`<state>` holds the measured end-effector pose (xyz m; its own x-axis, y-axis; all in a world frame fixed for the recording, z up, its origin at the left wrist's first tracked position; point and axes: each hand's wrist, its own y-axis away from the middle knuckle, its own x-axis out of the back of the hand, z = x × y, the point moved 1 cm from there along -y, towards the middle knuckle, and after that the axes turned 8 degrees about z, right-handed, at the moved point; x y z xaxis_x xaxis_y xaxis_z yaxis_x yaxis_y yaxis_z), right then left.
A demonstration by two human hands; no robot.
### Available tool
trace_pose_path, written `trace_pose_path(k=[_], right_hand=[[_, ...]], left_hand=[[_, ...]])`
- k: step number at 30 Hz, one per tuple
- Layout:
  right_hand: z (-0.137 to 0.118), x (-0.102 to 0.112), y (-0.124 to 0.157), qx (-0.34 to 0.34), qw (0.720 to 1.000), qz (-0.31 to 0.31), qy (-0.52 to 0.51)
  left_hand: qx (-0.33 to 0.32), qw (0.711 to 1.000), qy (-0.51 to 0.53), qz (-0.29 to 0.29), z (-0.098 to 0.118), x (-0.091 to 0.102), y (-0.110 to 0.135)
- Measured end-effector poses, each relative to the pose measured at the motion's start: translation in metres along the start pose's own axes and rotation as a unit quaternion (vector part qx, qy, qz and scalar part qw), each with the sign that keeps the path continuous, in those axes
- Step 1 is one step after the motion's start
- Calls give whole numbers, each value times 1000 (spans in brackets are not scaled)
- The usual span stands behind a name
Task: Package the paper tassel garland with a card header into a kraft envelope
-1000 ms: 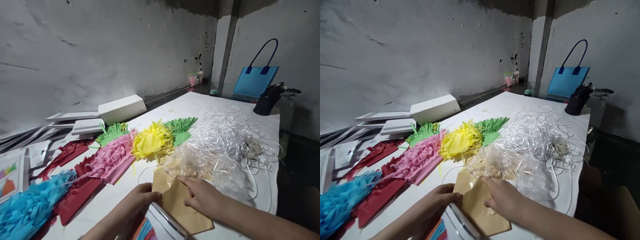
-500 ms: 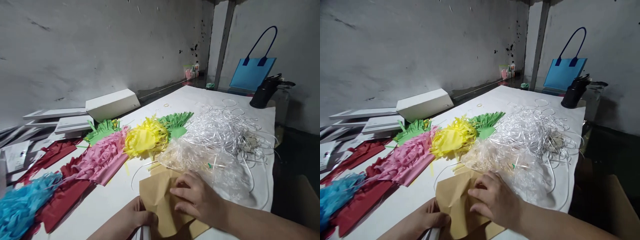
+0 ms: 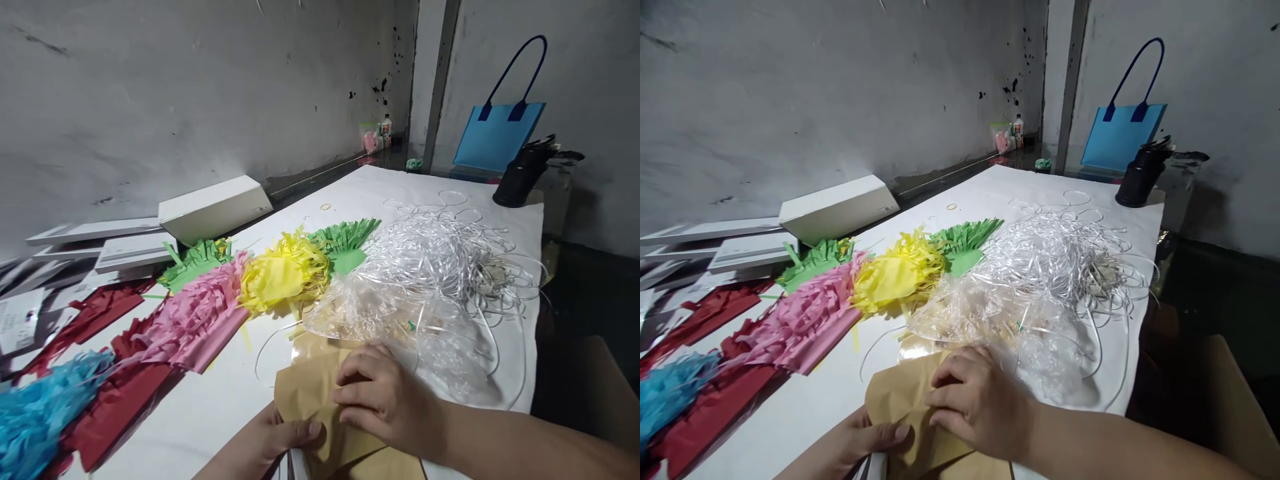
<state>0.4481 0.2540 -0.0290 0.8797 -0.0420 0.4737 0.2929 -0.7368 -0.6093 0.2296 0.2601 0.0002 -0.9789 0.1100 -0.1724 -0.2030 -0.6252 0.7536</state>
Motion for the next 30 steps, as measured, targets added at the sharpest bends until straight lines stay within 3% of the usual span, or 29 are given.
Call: trace_pose_path(k=[4,19,25,30], right_hand=[[-1,-1,-1,9,999,28,-18],[-11,-5,2,191,975,74,86],[-14,-7,4,156,980,84,94],[-14,13,-1,123,989,79,8]], left_hand=[[11,1000,-4,-2,-1,-1,4],[29,998,44,-33,-7,-4,1],[18,999,26,-30,-7,-3,0],[-5,1000,-8,-11,-3,0,2]])
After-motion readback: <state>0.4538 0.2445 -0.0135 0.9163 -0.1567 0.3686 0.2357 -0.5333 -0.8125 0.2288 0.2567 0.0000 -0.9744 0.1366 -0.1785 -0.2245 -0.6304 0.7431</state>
